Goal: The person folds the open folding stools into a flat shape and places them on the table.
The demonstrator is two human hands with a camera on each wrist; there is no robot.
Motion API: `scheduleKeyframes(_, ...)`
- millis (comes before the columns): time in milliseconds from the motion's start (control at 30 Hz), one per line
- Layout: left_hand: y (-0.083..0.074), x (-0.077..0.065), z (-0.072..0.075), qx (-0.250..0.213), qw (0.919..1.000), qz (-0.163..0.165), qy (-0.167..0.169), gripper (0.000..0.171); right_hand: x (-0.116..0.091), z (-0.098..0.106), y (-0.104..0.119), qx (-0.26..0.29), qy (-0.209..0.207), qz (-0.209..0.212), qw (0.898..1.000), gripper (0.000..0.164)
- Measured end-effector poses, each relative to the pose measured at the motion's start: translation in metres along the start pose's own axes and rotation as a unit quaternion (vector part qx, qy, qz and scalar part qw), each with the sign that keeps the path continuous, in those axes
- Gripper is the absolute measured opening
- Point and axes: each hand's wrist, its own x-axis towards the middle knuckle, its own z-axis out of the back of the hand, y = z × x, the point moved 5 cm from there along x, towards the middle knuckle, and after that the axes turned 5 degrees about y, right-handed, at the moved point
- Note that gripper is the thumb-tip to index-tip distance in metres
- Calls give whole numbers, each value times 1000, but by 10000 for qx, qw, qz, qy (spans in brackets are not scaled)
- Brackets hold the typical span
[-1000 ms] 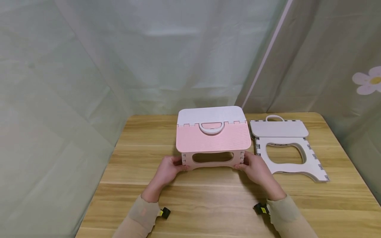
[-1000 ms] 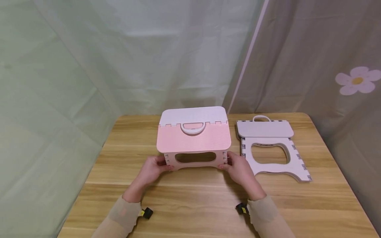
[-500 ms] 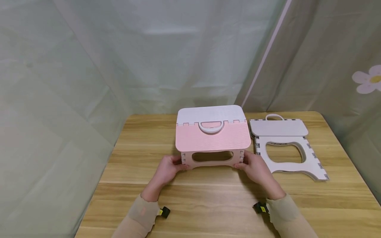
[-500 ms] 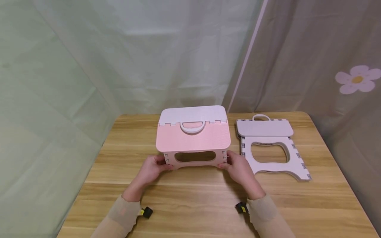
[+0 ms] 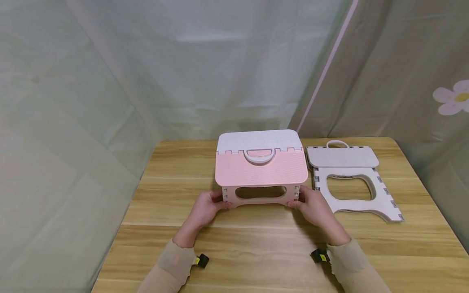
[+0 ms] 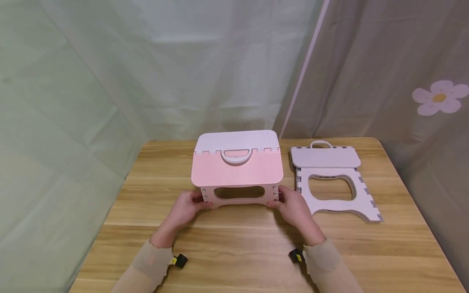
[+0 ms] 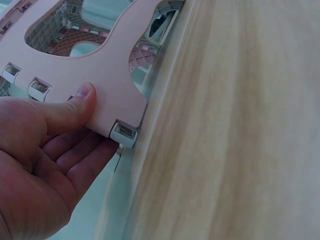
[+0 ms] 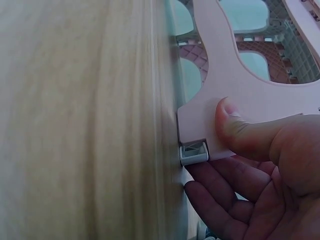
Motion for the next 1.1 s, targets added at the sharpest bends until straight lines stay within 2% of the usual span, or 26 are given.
scheduleKeyframes(1100, 1, 1, 1, 104, 9999, 25, 0, 27, 0, -1, 0, -22, -38, 50, 10000, 29)
